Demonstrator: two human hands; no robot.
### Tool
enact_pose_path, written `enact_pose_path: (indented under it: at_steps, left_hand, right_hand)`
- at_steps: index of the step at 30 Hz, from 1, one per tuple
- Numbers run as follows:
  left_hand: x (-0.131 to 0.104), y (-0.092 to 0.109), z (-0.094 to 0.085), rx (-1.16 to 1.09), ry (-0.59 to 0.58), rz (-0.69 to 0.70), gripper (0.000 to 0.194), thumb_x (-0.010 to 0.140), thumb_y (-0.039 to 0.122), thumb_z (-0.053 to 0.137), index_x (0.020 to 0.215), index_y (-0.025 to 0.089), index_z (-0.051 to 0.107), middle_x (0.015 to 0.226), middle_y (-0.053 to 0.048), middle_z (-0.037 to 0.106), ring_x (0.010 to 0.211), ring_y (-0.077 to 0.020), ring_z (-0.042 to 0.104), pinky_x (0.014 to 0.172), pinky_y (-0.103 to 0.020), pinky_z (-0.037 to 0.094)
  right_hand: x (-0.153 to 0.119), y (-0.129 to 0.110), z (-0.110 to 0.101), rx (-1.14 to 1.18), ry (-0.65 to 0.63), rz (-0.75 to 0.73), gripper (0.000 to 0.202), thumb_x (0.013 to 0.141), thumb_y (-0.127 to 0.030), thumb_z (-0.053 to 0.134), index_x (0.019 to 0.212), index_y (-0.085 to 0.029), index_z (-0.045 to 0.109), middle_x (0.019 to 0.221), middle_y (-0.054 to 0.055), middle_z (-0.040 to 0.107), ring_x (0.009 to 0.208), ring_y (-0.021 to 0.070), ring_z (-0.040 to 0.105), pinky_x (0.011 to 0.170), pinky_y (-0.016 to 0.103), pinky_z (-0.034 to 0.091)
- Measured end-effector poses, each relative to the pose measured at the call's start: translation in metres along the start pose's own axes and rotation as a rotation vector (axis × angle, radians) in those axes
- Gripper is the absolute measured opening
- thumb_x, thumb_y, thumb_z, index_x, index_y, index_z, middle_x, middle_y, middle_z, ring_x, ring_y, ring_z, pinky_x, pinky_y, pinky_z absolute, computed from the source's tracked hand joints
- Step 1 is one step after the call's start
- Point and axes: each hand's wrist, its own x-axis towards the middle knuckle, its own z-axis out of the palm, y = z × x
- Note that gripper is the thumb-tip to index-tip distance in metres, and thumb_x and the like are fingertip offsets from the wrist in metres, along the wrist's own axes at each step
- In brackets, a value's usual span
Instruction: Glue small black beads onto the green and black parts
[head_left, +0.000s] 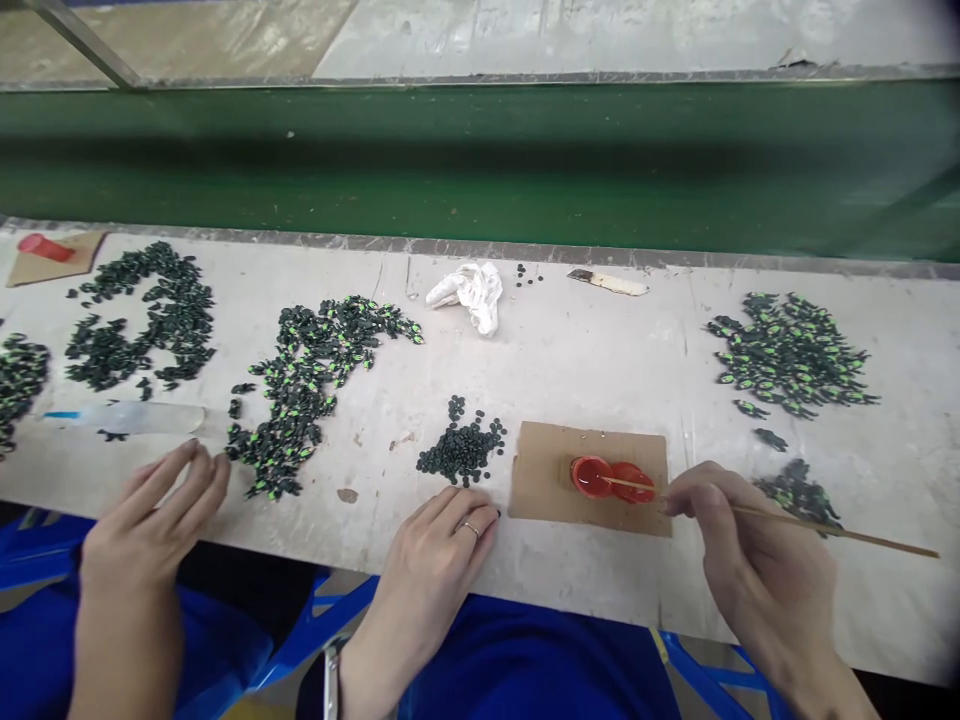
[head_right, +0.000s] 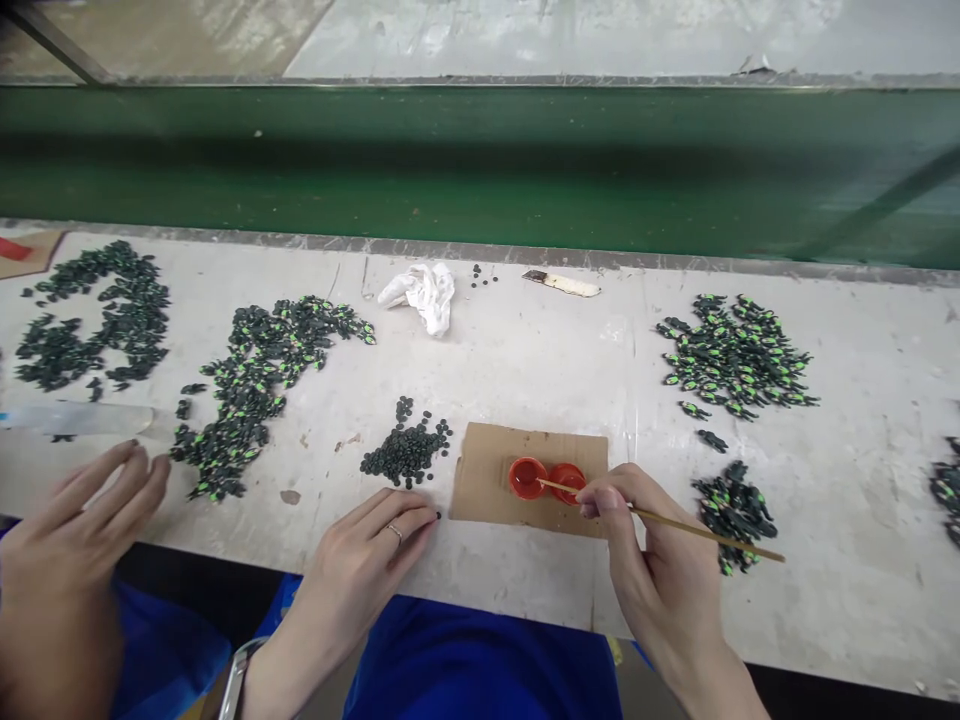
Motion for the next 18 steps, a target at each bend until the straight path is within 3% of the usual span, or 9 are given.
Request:
enact_pose_path:
  at_steps: [7, 13, 18]
  left_hand:
    - [0.015, 0.005, -0.010, 0.201, -0.218, 0.062, 0.027, 0.096, -0.002, 0.051, 0.095, 0.022, 0.064, 0.088, -0.005, 0.074, 0.074, -0.0234, 0.072, 0.063, -0.034, 0.061]
    - [0.032, 0.013, -0.021, 0.280, -0.439, 0.172, 0.048, 0.059, -0.023, 0.048, 0.079, 0.018, 0.064, 0.081, -0.010, 0.072, 0.066, -0.0307, 0.069, 0.052, -0.038, 0.055]
    - [0.035, 0.009, -0.022, 0.183, -0.449, 0.176, 0.047, 0.064, -0.025, 0.048, 0.079, 0.016, 0.066, 0.082, -0.010, 0.074, 0.066, -0.0291, 0.070, 0.056, -0.037, 0.055]
  right_hand:
    - [0.003, -0.006, 0.002, 0.048, 0.033, 0.029, 0.035, 0.101, -0.041, 0.047, 0.072, -0.031, 0.064, 0.062, -0.005, 0.065, 0.053, 0.0170, 0.061, 0.050, 0.030, 0.052]
    - [-0.002, -0.008, 0.009, 0.114, 0.076, 0.143, 0.033, 0.098, -0.053, 0.046, 0.082, -0.035, 0.069, 0.064, -0.006, 0.068, 0.059, 0.0204, 0.066, 0.055, 0.036, 0.055]
    - [-0.006, -0.007, 0.009, 0.201, 0.127, 0.252, 0.043, 0.100, -0.055, 0.044, 0.073, -0.033, 0.070, 0.067, -0.005, 0.073, 0.065, 0.0205, 0.070, 0.062, 0.038, 0.057]
